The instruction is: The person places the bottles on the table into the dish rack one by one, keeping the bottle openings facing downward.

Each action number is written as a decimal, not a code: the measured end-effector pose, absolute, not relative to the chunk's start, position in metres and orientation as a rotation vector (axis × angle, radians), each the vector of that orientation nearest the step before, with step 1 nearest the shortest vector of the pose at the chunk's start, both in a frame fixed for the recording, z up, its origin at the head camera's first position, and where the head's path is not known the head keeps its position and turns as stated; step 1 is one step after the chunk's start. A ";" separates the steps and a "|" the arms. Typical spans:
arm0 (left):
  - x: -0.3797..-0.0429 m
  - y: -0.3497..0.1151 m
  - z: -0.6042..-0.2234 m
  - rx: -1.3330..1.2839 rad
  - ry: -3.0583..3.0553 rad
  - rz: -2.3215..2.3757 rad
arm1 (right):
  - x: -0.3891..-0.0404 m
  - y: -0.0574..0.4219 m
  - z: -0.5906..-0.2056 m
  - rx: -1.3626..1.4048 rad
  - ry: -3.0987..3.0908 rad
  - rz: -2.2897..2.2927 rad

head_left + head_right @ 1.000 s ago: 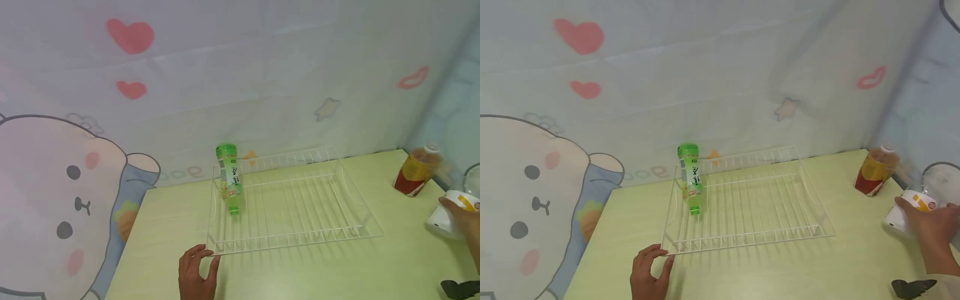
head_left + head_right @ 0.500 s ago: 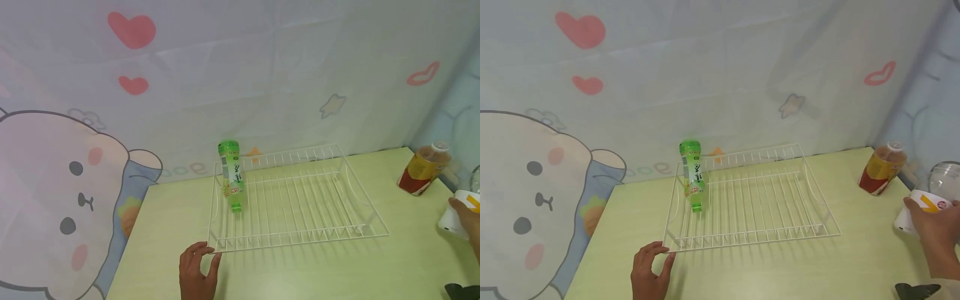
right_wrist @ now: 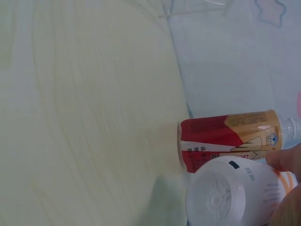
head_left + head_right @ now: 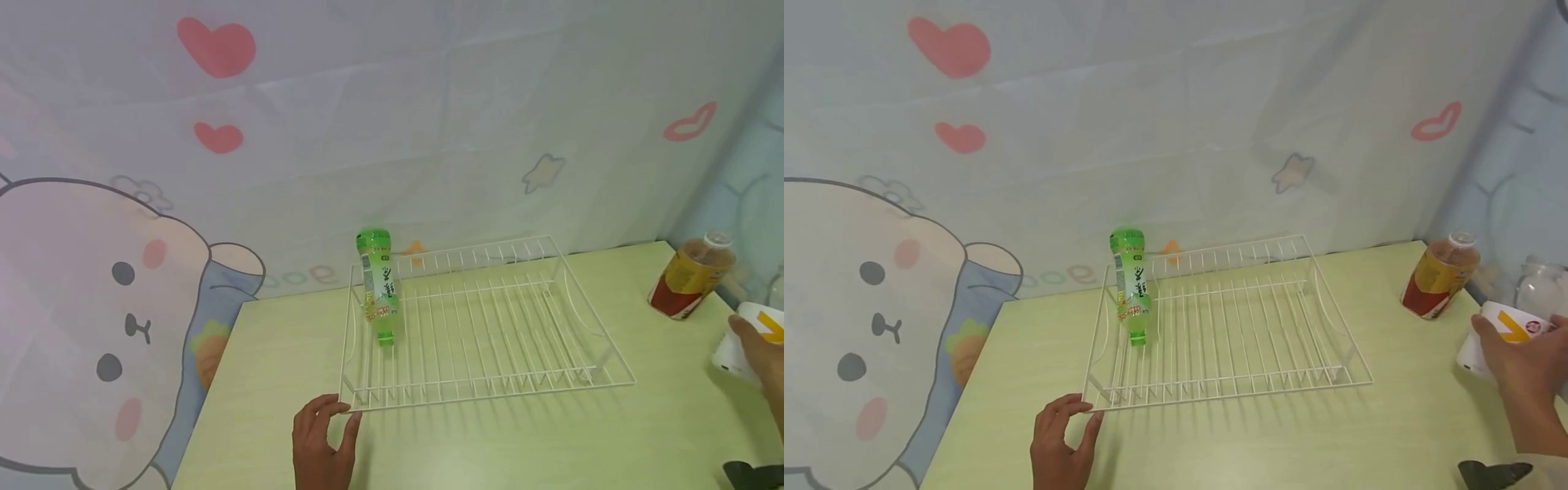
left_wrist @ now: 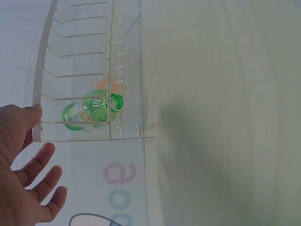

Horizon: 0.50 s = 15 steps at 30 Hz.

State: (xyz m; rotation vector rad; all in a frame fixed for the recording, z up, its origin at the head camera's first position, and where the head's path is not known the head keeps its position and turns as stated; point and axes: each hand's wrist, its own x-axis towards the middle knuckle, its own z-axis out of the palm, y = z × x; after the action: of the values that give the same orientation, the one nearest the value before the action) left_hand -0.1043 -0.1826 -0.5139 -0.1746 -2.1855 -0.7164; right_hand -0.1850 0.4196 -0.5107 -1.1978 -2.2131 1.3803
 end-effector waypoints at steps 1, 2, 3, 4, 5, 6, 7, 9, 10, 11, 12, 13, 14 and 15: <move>-0.104 -0.183 -0.514 -0.174 -2.184 -0.716 | -0.187 0.424 -0.516 -1.207 -2.207 1.390; -0.104 -0.182 -0.513 -0.174 -2.184 -0.716 | -0.189 0.428 -0.520 -1.213 -2.207 1.392; -0.104 -0.182 -0.513 -0.172 -2.185 -0.715 | -0.191 0.432 -0.525 -1.223 -2.211 1.381; -0.104 -0.182 -0.513 -0.170 -2.186 -0.714 | -0.193 0.435 -0.528 -1.221 -2.206 1.379; -0.104 -0.182 -0.512 -0.169 -2.187 -0.714 | -0.194 0.437 -0.530 -1.220 -2.209 1.368; -0.104 -0.182 -0.512 -0.166 -2.189 -0.714 | -0.195 0.439 -0.531 -1.221 -2.219 1.373; -0.104 -0.181 -0.512 -0.165 -2.191 -0.715 | -0.197 0.441 -0.534 -1.235 -2.222 1.362; -0.104 -0.181 -0.512 -0.161 -2.196 -0.717 | -0.199 0.443 -0.536 -1.225 -2.217 1.367; -0.104 -0.181 -0.512 -0.158 -2.199 -0.719 | -0.199 0.444 -0.536 -1.219 -2.203 1.377; -0.104 -0.181 -0.512 -0.154 -2.203 -0.720 | -0.200 0.445 -0.538 -1.225 -2.197 1.373; -0.104 -0.181 -0.512 -0.150 -2.206 -0.721 | -0.202 0.447 -0.540 -1.224 -2.189 1.376; -0.104 -0.181 -0.512 -0.146 -2.209 -0.724 | -0.203 0.449 -0.543 -1.215 -2.183 1.375; -0.104 -0.181 -0.513 -0.141 -2.213 -0.724 | -0.204 0.451 -0.546 -1.211 -2.179 1.380; -0.104 -0.181 -0.513 -0.137 -2.215 -0.726 | -0.207 0.455 -0.550 -1.213 -2.179 1.367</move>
State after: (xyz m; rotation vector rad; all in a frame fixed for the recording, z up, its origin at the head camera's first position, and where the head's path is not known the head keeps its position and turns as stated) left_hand -0.1035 -0.1809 -0.5132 -0.1366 -2.2150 -0.7263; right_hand -0.2068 0.4548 -0.5498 -1.2132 -2.1785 1.3674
